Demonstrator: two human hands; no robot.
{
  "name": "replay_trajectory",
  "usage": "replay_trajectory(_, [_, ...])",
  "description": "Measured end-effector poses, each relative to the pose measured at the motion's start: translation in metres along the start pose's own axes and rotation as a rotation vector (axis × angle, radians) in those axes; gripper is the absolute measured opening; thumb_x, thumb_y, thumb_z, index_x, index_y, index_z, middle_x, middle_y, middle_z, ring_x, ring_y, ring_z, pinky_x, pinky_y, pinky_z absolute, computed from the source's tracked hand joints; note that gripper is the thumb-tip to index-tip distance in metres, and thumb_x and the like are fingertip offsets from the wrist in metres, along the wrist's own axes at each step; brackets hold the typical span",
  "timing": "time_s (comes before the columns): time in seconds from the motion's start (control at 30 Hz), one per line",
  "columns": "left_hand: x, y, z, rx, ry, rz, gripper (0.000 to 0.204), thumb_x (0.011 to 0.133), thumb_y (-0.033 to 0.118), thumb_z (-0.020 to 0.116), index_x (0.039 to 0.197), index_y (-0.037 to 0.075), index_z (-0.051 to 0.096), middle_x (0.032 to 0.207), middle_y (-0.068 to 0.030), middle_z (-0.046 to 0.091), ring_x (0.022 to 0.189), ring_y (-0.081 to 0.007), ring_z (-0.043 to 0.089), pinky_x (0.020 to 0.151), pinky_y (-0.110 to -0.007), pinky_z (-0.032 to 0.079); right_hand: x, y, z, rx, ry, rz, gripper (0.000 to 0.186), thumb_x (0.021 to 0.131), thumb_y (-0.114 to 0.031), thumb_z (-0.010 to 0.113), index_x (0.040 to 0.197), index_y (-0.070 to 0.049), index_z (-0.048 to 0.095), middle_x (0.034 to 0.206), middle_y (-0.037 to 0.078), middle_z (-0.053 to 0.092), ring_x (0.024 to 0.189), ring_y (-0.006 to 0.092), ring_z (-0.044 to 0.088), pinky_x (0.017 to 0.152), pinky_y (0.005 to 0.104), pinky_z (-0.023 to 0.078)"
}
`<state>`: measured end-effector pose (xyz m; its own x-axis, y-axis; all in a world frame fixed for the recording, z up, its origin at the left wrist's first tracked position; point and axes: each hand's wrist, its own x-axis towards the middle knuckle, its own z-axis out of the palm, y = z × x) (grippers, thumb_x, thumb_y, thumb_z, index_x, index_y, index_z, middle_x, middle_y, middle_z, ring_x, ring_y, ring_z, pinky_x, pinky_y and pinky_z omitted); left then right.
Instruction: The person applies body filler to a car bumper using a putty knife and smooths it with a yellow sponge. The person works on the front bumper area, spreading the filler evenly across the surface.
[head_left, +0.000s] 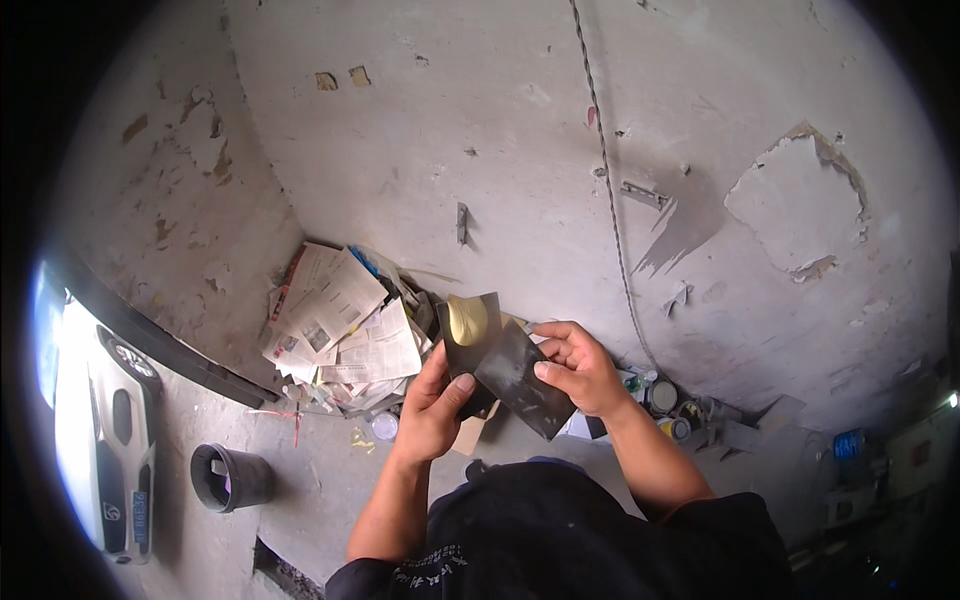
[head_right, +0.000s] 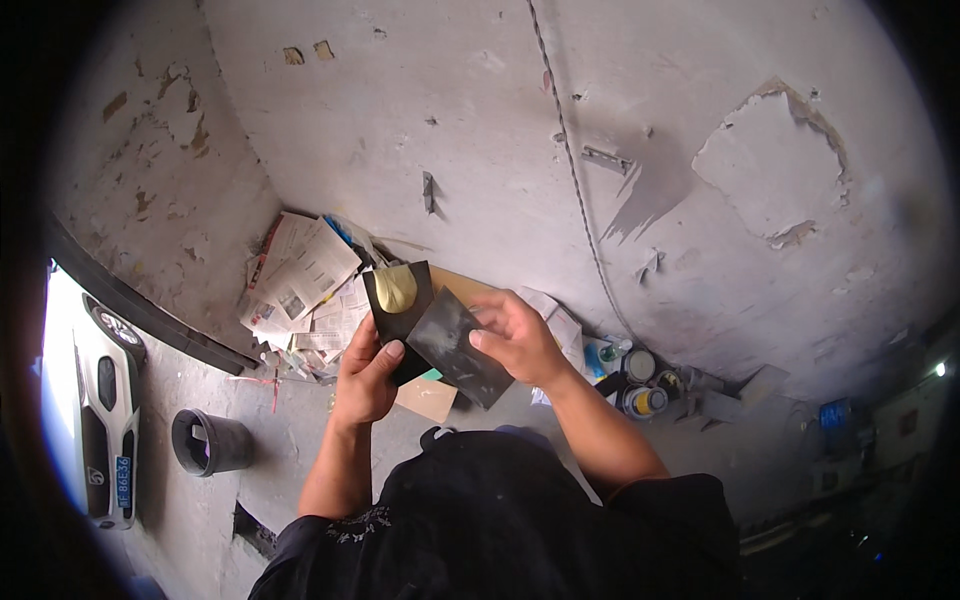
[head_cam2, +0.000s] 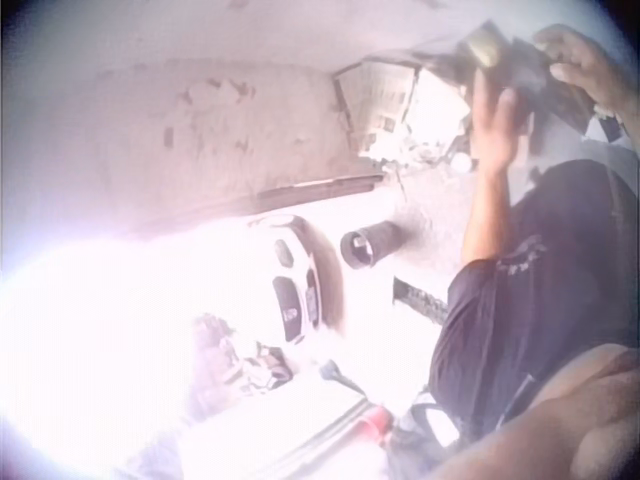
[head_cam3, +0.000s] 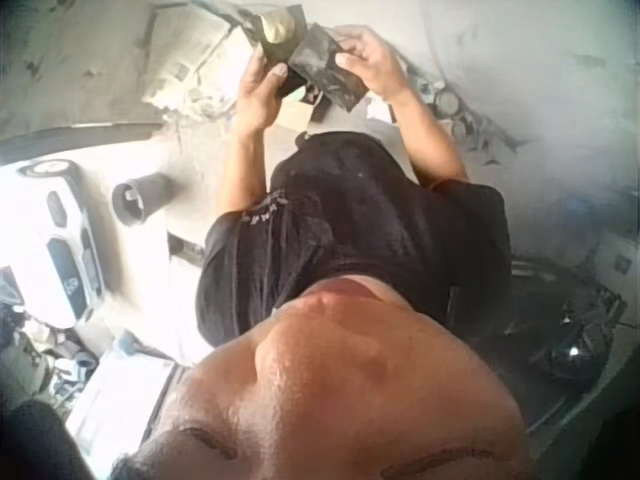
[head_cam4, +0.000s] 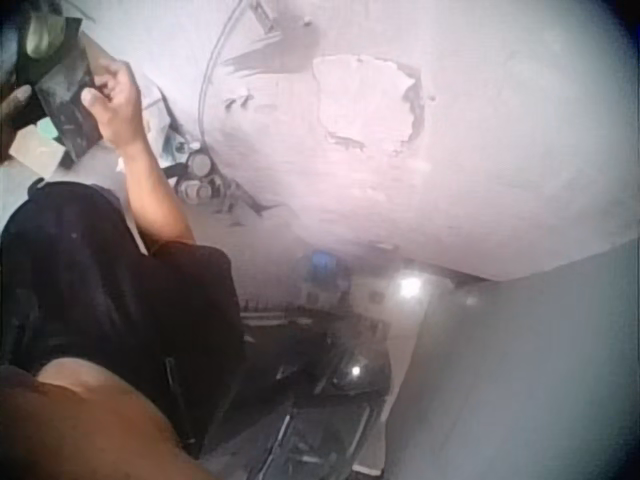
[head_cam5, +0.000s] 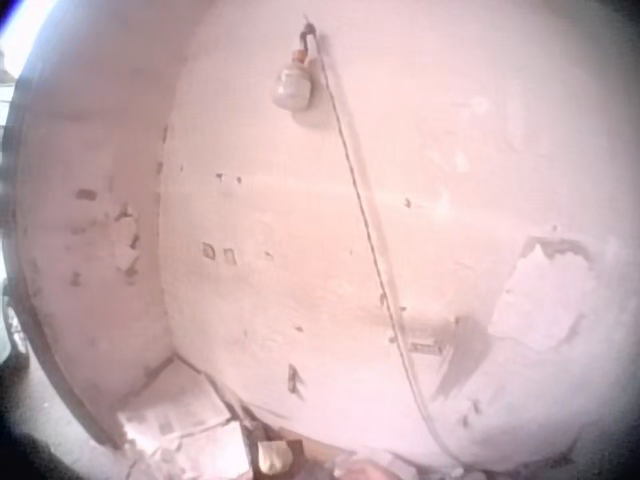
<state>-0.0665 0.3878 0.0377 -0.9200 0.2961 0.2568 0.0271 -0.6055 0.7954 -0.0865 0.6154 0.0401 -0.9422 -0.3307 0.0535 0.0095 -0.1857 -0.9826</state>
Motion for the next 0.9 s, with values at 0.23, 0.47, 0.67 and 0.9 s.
replay_trajectory(0.23, [-0.001, 0.000, -0.003, 0.583, -0.074, 0.069, 0.058, 0.092, -0.011, 0.050, 0.147, 0.004, 0.039, 0.133, -0.0121, 0.052, 0.118, -0.0226, 0.055, 0.097, -0.031, 0.044, 0.017, -0.014, 0.008, 0.148, -0.002, -0.039, 0.052, 0.086, -0.001, 0.066, 0.133, -0.001, 0.045, 0.103, 0.009, 0.064, 0.092, 0.0118, 0.061, 0.084, 0.0270, 0.051])
replay_trajectory(0.47, [0.009, 0.010, 0.007, 1.118, -0.131, 0.275, 0.065, 0.086, -0.017, 0.046, 0.144, 0.012, 0.046, 0.119, -0.0191, 0.059, 0.102, -0.0343, 0.061, 0.089, -0.033, 0.049, 0.017, -0.031, -0.015, 0.227, -0.032, -0.141, 0.061, 0.082, 0.002, 0.068, 0.137, -0.003, 0.043, 0.104, 0.012, 0.068, 0.091, 0.0140, 0.064, 0.083, 0.0279, 0.052])
replay_trajectory(0.67, [-0.001, 0.008, -0.001, 0.802, -0.067, -0.126, 0.054, 0.091, -0.011, 0.044, 0.143, 0.003, 0.045, 0.131, -0.0127, 0.057, 0.115, -0.0181, 0.057, 0.097, -0.030, 0.045, 0.009, -0.062, -0.028, 0.048, -0.023, -0.406, 0.052, 0.088, 0.004, 0.062, 0.137, -0.001, 0.043, 0.114, 0.015, 0.067, 0.102, 0.0171, 0.065, 0.091, 0.0311, 0.052])
replay_trajectory(0.9, [-0.001, 0.005, -0.031, -0.026, -0.124, -0.209, 0.050, 0.092, 0.000, 0.059, 0.140, -0.004, 0.044, 0.128, -0.0090, 0.060, 0.116, -0.0150, 0.056, 0.100, -0.030, 0.043, 0.002, -0.086, 0.009, -0.526, -0.449, -0.560, 0.051, 0.073, 0.005, 0.068, 0.123, -0.008, 0.065, 0.122, 0.013, 0.064, 0.116, 0.0273, 0.060, 0.097, 0.0350, 0.048])
